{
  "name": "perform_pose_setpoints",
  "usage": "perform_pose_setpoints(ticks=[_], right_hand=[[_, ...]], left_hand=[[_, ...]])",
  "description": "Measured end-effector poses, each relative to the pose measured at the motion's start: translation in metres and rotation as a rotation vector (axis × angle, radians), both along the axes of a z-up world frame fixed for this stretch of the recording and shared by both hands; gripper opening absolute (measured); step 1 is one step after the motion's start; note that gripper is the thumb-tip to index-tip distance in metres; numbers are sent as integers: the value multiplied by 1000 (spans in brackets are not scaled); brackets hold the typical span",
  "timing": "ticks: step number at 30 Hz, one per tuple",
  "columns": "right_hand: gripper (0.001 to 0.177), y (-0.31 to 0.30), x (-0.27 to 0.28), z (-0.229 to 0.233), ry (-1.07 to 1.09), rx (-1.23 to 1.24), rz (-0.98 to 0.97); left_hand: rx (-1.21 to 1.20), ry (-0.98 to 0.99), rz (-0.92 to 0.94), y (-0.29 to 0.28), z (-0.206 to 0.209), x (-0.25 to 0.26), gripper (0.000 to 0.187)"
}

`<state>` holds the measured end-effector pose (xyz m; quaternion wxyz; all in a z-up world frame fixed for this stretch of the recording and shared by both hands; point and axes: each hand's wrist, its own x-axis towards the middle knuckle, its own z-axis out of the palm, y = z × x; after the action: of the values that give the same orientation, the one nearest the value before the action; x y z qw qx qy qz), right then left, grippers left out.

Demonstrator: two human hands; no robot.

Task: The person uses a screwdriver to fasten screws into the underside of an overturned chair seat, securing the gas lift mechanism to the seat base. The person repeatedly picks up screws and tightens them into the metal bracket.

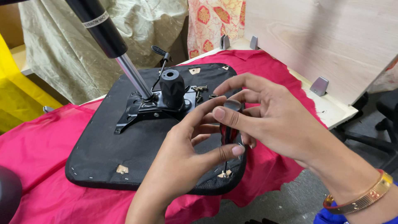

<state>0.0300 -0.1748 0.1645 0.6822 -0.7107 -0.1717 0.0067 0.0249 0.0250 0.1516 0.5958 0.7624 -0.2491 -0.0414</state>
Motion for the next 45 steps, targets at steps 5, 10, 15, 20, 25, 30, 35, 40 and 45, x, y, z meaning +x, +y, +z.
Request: perform_pose_setpoints(ticks=[5,10,15,20,25,30,35,40,45], right_hand=[[38,0,-3,2,57,28,84],[38,9,-7,1,29,-113,-78],[36,17,-9,3,-18,-21,47],[31,26,-6,3,22,-107,56],[30,28,-3,1,-10,-99,31],[34,28,2,-2,-36,-116,-14],[36,22,5,-3,-17,-6,146],[34,21,5,-5,38,-53,51],[39,20,8,-3,-136,-52,93]], left_hand=[[-103,112,20,-1,2,4,75],[-167,99,-38,3,-1,-1,76],[-232,141,-31,1,-12,0,66],[-263,166,14,8,-16,-1,59],[-231,31,30,6,-15,-6,62],[-309,71,109,-4,-15,-6,58],[-219,-3,179,-1,-12,-2,61],[-182,19,179,-3,-12,-4,69],[-205,-37,182,-13,-12,-2,72]])
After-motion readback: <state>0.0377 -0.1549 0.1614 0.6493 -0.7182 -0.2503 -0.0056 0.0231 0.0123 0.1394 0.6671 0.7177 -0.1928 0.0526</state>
